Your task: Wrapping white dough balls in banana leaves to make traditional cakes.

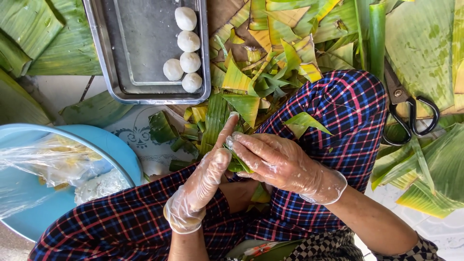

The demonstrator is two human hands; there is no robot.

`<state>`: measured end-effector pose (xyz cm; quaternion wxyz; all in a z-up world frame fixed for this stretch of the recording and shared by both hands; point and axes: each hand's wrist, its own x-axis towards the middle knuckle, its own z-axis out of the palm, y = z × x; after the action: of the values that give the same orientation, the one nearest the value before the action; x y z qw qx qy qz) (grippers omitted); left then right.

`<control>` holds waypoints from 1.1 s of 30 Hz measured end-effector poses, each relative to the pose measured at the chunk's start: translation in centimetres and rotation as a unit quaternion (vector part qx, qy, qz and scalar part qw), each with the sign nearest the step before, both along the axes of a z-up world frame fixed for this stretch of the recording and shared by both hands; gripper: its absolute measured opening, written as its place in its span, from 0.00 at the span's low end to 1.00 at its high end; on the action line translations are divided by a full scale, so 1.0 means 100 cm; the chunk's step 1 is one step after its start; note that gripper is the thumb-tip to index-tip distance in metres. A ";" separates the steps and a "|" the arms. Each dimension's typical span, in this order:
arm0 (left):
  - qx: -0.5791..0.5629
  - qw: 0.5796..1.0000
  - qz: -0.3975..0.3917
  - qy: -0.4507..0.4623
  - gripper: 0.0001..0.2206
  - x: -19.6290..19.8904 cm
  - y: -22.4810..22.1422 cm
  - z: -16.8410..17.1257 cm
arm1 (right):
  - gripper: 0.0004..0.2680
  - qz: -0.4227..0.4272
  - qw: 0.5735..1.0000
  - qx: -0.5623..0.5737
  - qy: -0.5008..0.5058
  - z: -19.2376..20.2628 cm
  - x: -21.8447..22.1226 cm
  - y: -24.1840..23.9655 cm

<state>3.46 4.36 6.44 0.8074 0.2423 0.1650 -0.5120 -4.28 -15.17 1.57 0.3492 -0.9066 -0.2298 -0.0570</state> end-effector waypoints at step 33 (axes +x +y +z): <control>0.347 0.838 0.112 -0.407 0.33 -0.047 -0.024 -0.047 | 0.13 -0.122 0.934 0.331 0.049 0.002 0.014 0.003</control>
<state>-1.19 2.00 1.74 0.7165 0.6731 0.0142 -0.1827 -2.87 -14.82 1.77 0.6310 -0.7623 -0.0684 -0.1270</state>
